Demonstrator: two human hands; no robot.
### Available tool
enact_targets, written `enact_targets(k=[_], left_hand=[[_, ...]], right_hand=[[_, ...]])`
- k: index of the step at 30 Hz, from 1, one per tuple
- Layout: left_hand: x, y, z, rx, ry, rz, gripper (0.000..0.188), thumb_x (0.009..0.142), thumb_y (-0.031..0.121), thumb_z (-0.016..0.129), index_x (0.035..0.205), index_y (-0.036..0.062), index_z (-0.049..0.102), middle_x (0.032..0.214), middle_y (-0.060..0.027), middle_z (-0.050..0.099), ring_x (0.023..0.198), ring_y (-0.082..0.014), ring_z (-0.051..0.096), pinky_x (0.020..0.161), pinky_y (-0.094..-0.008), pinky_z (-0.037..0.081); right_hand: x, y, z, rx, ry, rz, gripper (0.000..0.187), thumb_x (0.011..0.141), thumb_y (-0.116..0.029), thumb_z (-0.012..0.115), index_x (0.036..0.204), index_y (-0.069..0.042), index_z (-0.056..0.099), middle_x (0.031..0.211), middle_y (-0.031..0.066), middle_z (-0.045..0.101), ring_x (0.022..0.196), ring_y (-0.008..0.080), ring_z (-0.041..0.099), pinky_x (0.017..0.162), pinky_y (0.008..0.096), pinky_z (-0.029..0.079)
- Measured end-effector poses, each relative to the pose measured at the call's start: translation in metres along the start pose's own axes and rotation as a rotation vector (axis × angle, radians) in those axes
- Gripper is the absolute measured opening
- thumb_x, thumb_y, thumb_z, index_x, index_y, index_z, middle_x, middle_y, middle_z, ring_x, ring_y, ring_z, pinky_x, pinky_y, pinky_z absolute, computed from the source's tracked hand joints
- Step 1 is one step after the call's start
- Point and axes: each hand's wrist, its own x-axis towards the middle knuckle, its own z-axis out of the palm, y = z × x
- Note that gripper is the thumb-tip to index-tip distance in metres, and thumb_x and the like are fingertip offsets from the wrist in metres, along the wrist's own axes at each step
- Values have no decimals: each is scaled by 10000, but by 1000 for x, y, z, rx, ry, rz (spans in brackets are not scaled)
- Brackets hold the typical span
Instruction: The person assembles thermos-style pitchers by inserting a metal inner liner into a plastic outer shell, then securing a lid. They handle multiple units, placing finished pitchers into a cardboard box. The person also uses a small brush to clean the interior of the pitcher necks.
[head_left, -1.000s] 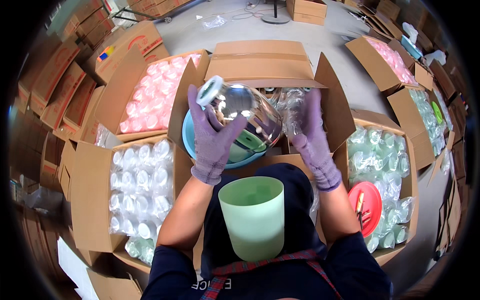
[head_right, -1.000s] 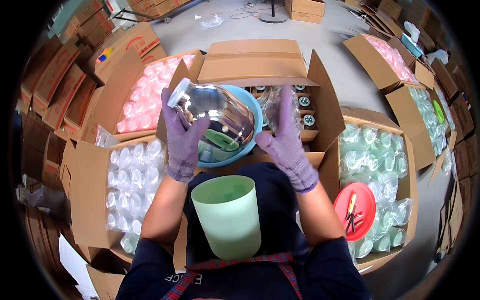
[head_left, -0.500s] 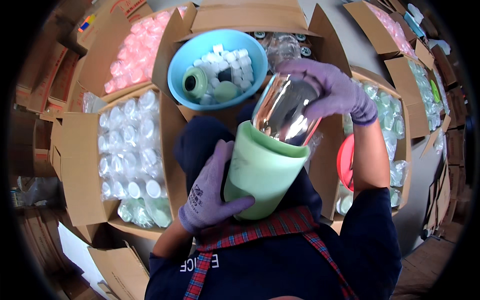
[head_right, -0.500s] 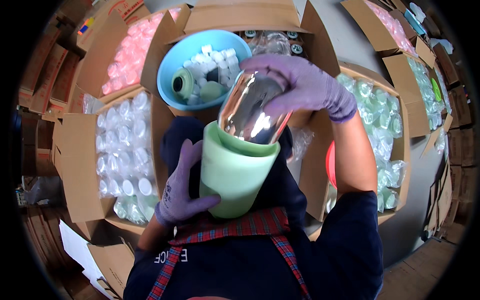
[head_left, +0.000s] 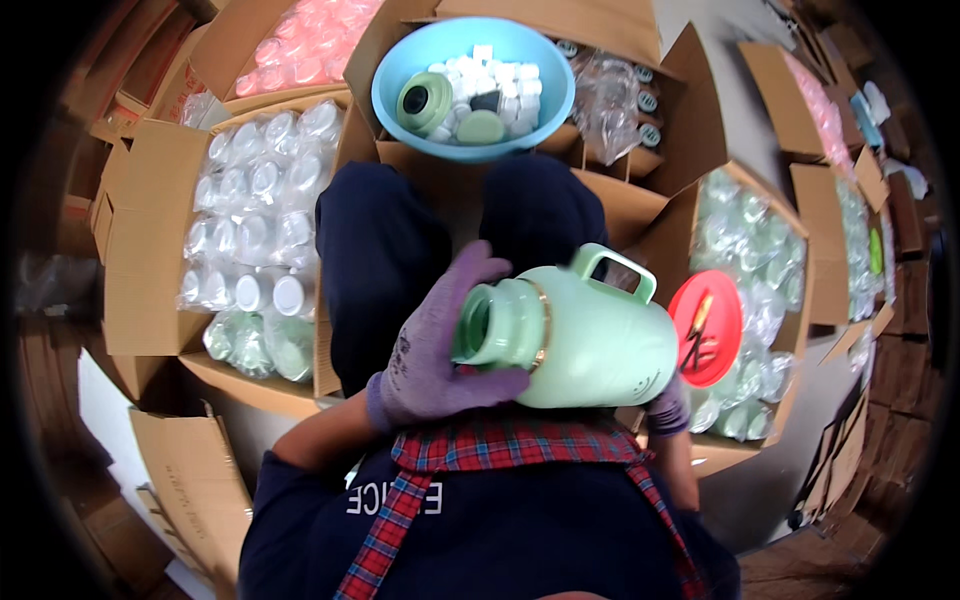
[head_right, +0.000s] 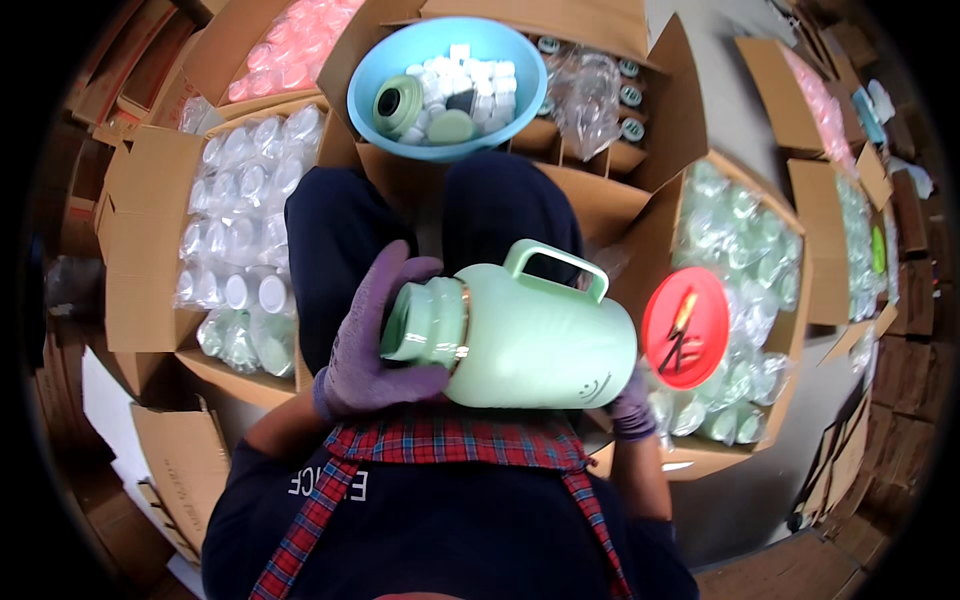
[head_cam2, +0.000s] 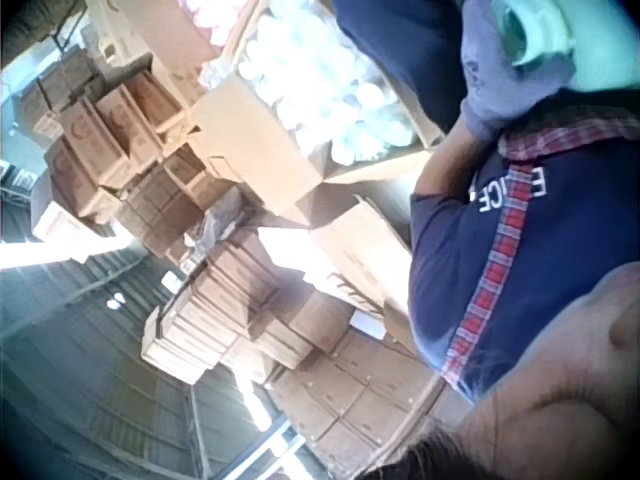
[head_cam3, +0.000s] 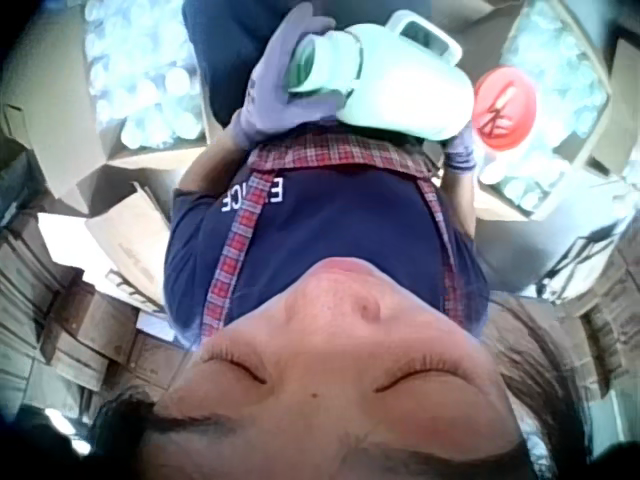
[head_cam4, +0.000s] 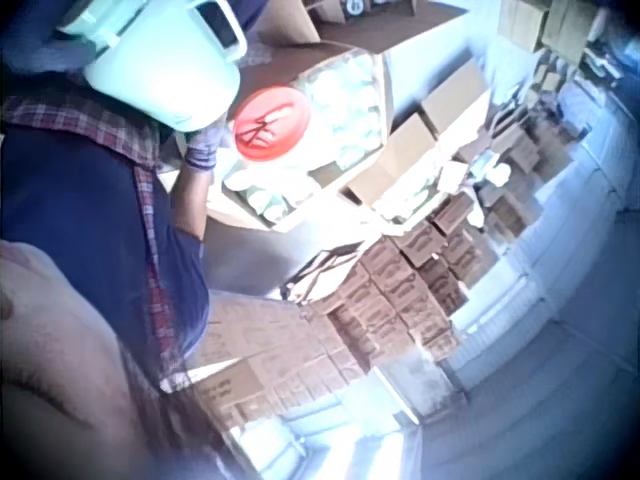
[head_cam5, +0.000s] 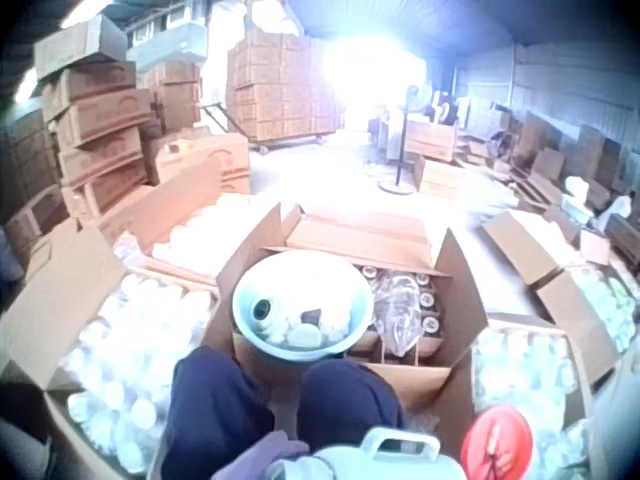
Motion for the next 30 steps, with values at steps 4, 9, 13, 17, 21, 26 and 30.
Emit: enact_targets(k=[4, 9, 13, 17, 21, 26, 30], left_hand=[[37, 36, 10, 114, -12, 382, 1000, 656, 366, 911, 1425, -53, 428, 1288, -182, 607, 1177, -358, 591, 1016, -448, 447], [41, 46, 24, 147, 47, 447, 1016, 616, 365, 922, 1421, -38, 450, 1343, -180, 571, 1186, -361, 581, 1021, -453, 444], [41, 42, 19, 185, 74, 421, 961, 659, 362, 916, 1398, -50, 460, 1318, -192, 577, 1197, -347, 585, 1006, -451, 458], [10, -9, -2, 43, 201, 77, 732, 806, 264, 786, 1385, -35, 454, 1346, -243, 530, 1170, -403, 585, 992, -469, 479], [-30, -35, -11, -81, 56, -381, 491, 1002, 360, 537, 1355, 21, 500, 1154, -267, 643, 1079, -413, 650, 955, -410, 508], [18, -6, -83, 538, -490, -434, 454, 965, 397, 593, 1236, 36, 640, 1041, -198, 715, 1021, -364, 684, 961, -433, 505], [109, -9, -100, 577, 106, 319, 535, 843, 275, 737, 1269, -14, 594, 1088, -171, 671, 1103, -365, 606, 995, -467, 449]], right_hand=[[2, 16, 8, -11, 133, -73, 455, 943, -172, 604, 1334, 58, 564, 1301, 174, 629, 1190, 240, 607, 1046, 365, 460], [10, 2, 0, -108, 250, -188, 442, 942, -168, 607, 1320, 60, 574, 1273, 171, 644, 1170, 240, 618, 1037, 363, 468], [25, -2, 1, -626, 432, -414, 432, 942, -164, 610, 1309, 62, 582, 1251, 168, 656, 1154, 239, 627, 1029, 362, 474], [34, -68, 28, -914, 223, -591, 513, 895, -232, 678, 1312, 49, 582, 1244, 160, 664, 1160, 256, 629, 1023, 367, 477], [48, -179, 107, -1120, -263, -470, 583, 788, -386, 811, 1194, 4, 660, 1011, 156, 698, 922, 305, 680, 822, 377, 526], [89, -214, 185, -1744, -476, -414, 570, 799, -545, 742, 1043, -37, 664, 858, 124, 656, 787, 329, 682, 728, 430, 531], [176, -226, 208, -1748, -756, -313, 631, 865, -636, 634, 878, -9, 705, 761, 140, 676, 782, 335, 687, 729, 426, 536]])
